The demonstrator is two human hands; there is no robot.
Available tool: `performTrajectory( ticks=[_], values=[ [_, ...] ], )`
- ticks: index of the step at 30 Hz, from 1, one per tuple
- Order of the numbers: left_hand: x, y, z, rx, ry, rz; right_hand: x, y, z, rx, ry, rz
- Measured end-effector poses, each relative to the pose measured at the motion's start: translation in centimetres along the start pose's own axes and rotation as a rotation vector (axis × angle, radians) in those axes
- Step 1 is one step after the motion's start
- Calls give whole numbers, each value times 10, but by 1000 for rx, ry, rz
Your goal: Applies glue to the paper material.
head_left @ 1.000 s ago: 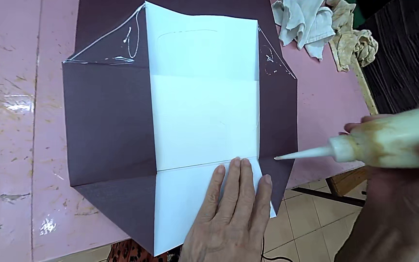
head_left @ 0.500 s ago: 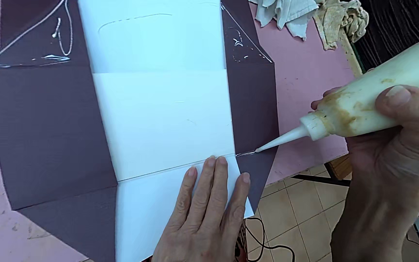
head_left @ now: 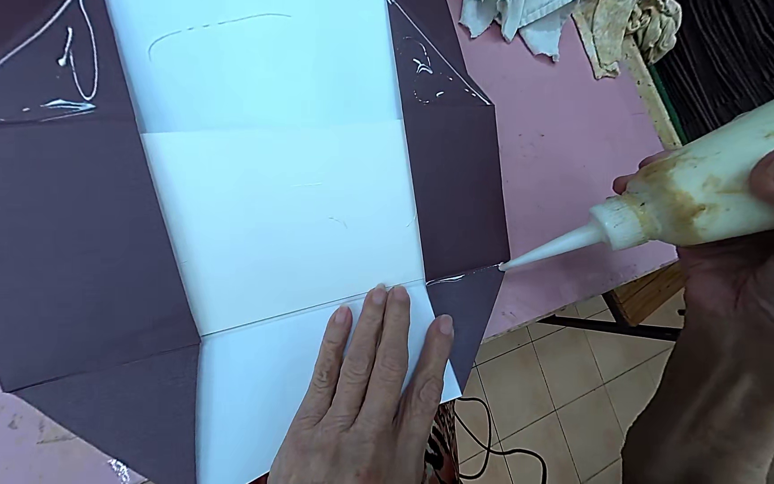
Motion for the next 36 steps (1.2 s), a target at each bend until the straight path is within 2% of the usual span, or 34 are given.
performTrajectory(
  ticks=[11, 15, 18, 28, 31, 36],
  values=[
    [2, -2, 1, -6, -8, 22, 9, -23, 12, 64, 56, -36],
    [2, -2, 1, -18, 5, 31, 15, -34, 19, 177, 115, -36],
    [2, -2, 2, -22, 8, 29, 15, -40, 23, 222, 160, 29],
    [2, -4, 7, -31, 57, 42, -20, -3, -4, -5, 149, 110],
    [3, -6, 10, -35, 67, 47, -22, -3, -4, 5, 147, 126],
    [4, -8, 13, -46, 81, 61, -14, -11, 0, 36, 103, 50]
  ],
)
Point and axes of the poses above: each hand's wrist, its own y-axis towards the middle knuckle, its own z-axis out of the palm, x = y × z, the point moved 4 cm from there along y, towards the middle knuckle, and after that the axes turned 11 degrees about -y, right-handed, at the moved point
